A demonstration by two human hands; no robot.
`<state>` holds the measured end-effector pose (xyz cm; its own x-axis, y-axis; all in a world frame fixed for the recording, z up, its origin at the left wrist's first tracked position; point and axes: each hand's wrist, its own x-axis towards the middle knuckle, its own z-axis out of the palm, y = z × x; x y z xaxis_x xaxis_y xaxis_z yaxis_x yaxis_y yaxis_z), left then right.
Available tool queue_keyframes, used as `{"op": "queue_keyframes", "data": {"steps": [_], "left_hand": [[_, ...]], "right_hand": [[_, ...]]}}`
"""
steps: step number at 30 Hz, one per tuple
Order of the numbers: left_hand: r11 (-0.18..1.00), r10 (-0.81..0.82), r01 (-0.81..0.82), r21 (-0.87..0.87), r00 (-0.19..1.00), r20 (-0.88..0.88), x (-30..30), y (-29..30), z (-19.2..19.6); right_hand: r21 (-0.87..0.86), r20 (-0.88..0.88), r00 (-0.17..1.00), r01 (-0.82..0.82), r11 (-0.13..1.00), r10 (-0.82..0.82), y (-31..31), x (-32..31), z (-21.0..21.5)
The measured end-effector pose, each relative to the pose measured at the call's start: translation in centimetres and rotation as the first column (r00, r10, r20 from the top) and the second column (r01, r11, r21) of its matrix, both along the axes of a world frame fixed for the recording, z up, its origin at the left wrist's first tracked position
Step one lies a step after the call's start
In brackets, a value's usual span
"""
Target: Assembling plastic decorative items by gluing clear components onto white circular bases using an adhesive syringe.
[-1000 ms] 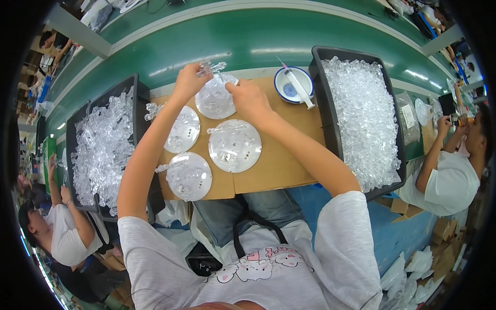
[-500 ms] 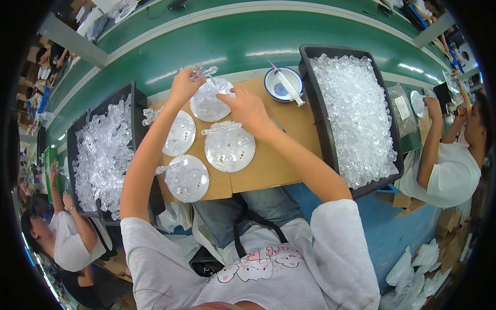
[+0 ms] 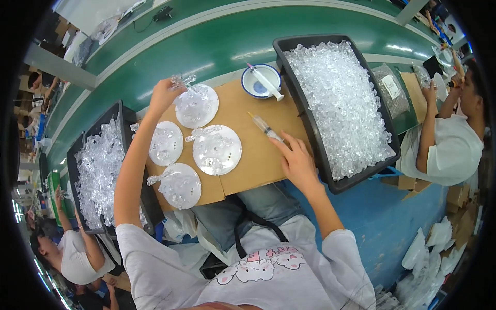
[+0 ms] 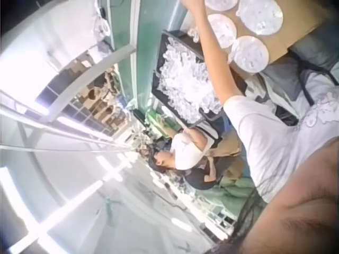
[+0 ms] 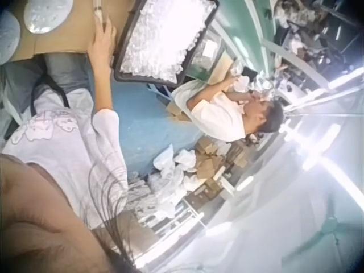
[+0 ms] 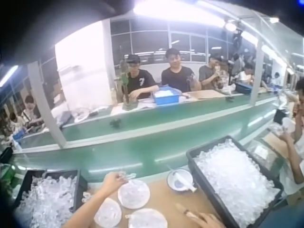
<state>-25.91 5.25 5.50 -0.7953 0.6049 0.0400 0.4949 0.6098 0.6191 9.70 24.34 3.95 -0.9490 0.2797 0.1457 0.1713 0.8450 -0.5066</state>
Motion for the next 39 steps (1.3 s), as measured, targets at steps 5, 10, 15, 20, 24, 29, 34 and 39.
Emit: {"op": "queue_keyframes", "data": {"steps": [5, 10, 15, 20, 24, 29, 34, 39], "left_hand": [[0.998, -0.034, 0.036, -0.052, 0.999, 0.042, 0.4, 1.0, 1.2], [0.997, -0.073, 0.074, -0.025, 0.996, 0.06, 0.7, 1.0, 1.7], [0.994, -0.052, 0.068, -0.087, 0.984, 0.168, 0.2, 1.9, 2.2], [0.997, -0.076, 0.074, 0.019, 0.986, 0.149, -0.3, 1.0, 1.0], [0.999, -0.048, 0.049, -0.001, 0.986, 0.157, 0.0, 1.3, 1.0], [0.998, -0.061, 0.059, 0.015, 0.987, 0.148, 0.1, 1.0, 1.0], [1.0, -0.021, 0.025, -0.019, 0.982, 0.186, 0.0, 1.1, 1.1], [0.999, -0.031, 0.034, -0.021, 0.987, 0.161, 0.2, 1.2, 1.3]], "right_hand": [[-0.289, -0.082, 0.997, -0.026, 0.957, 0.002, 0.5, -0.9, -2.2], [-0.526, -0.238, 0.97, -0.085, 0.846, -0.051, -0.4, -3.0, -2.0], [-0.542, -0.297, 0.953, -0.219, 0.811, 0.058, 0.2, -5.8, -3.3], [-0.584, -0.324, 0.946, -0.229, 0.779, 0.035, -0.2, -7.3, -3.9], [-0.636, -0.254, 0.967, -0.181, 0.75, 0.018, -0.3, -7.6, -4.4], [-0.595, -0.298, 0.954, -0.188, 0.781, 0.002, -0.4, -7.8, -4.2], [-0.579, -0.303, 0.953, -0.189, 0.793, 0.006, -0.4, -8.1, -3.8], [-0.576, -0.309, 0.951, -0.183, 0.797, -0.005, -0.6, -8.2, -3.7]]}}
